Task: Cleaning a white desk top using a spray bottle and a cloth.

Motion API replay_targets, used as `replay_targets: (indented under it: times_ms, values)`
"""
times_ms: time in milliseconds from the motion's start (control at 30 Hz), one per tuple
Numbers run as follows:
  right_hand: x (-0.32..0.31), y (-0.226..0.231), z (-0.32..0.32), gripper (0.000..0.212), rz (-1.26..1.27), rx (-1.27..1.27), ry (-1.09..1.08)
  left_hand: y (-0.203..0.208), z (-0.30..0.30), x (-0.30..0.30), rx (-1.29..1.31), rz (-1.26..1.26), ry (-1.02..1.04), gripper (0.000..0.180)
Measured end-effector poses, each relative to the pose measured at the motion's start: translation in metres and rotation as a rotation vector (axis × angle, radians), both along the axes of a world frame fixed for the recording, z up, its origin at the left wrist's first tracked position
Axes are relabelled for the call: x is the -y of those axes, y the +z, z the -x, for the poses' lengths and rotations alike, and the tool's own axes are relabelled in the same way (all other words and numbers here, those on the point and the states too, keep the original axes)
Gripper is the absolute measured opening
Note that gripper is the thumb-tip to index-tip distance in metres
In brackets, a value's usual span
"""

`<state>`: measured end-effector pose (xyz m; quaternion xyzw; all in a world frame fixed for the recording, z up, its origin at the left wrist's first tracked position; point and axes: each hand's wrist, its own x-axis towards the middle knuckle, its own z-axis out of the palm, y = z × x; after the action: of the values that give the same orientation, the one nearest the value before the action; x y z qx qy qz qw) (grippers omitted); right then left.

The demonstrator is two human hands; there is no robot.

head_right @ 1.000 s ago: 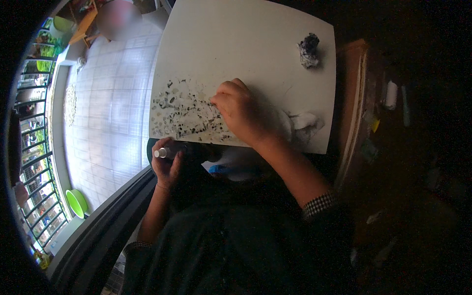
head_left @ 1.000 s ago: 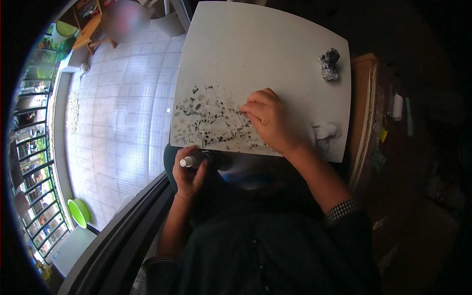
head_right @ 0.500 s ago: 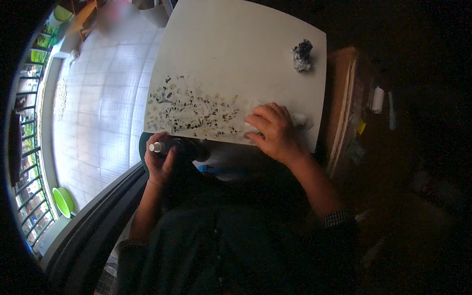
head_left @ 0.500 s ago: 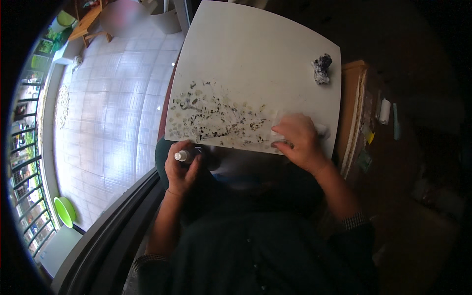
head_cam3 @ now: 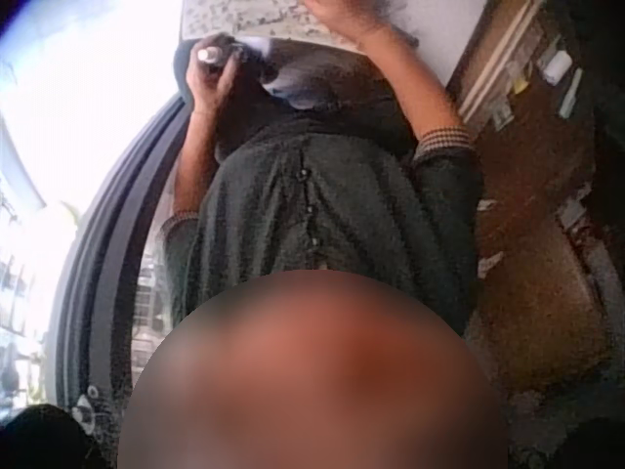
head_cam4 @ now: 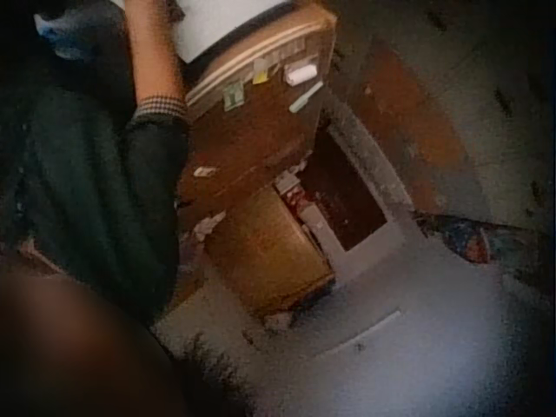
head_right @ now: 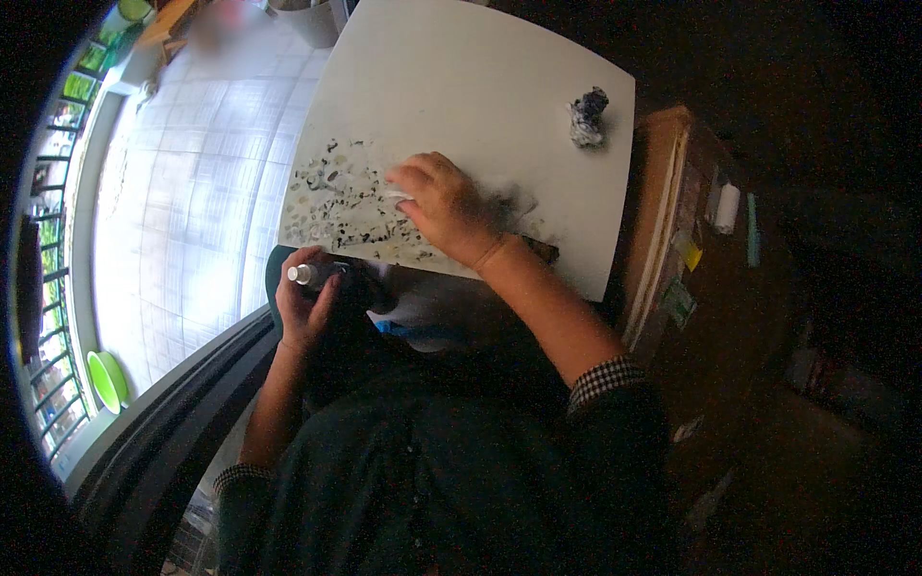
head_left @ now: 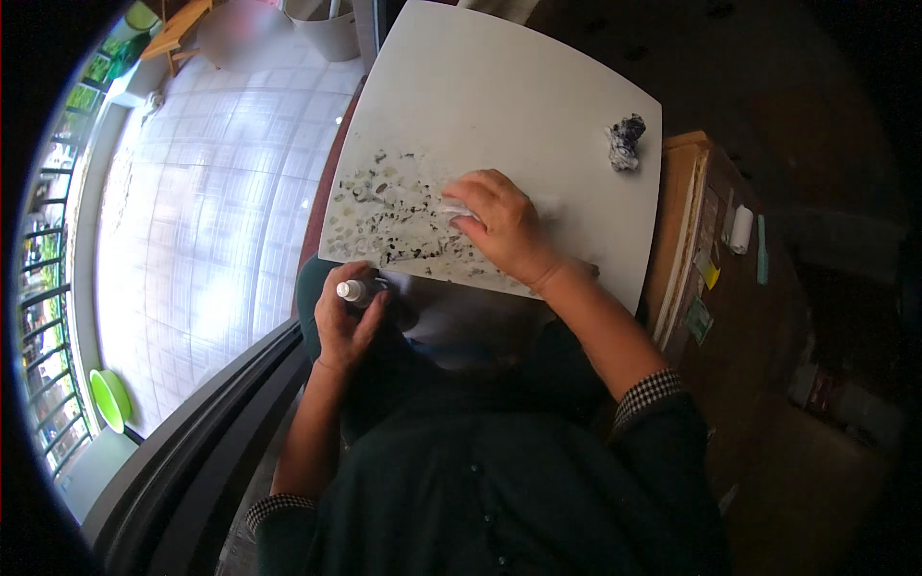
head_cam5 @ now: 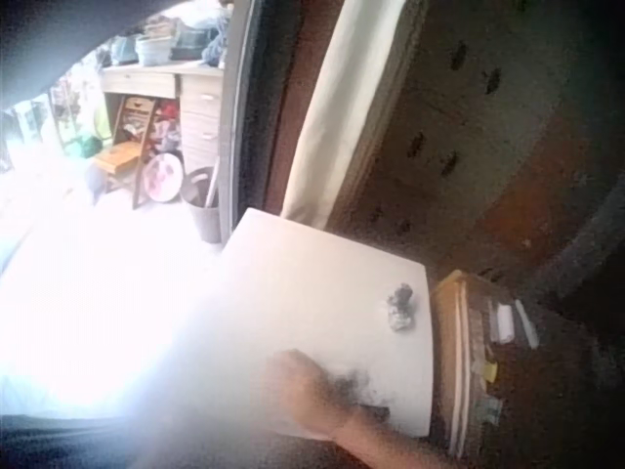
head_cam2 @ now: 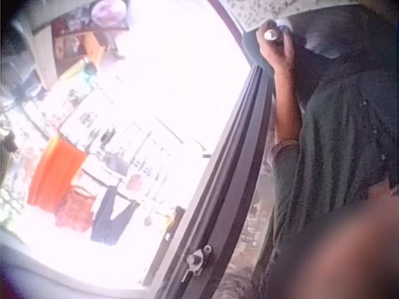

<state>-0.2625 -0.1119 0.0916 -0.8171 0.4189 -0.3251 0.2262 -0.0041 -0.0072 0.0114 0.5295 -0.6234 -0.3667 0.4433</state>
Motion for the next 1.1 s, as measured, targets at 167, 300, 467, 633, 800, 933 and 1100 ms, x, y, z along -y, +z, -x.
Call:
replay_targets:
  times_ms: [167, 300, 467, 633, 800, 933, 1100]
  values:
    - [0.003, 0.012, 0.015, 0.023, -0.106, -0.019, 0.085, 0.008, 0.002, 0.002, -0.025, 0.015, 0.05, 0.044]
    - [0.01, -0.002, 0.019, 0.018, -0.036, -0.105, 0.085, 0.009, 0.005, 0.003, -0.037, 0.022, 0.048, 0.043]
    - [0.024, -0.003, 0.006, 0.009, -0.029, -0.095, 0.08, 0.011, 0.006, 0.004, 0.007, 0.064, 0.058, 0.042]
    - [0.022, -0.004, 0.006, 0.009, 0.02, -0.163, 0.111, 0.009, 0.006, 0.002, -0.007, 0.045, 0.066, 0.042]
    - [0.019, -0.003, 0.01, 0.01, 0.095, -0.216, 0.176, 0.013, 0.005, 0.003, -0.011, 0.042, 0.058, 0.043]
    - [0.033, -0.003, 0.002, 0.009, 0.069, -0.205, 0.184, 0.011, 0.006, 0.003, 0.011, 0.047, 0.07, 0.043]
    - [0.024, -0.002, 0.006, 0.007, 0.109, -0.279, 0.176, 0.011, 0.006, 0.002, -0.006, 0.021, 0.079, 0.043]
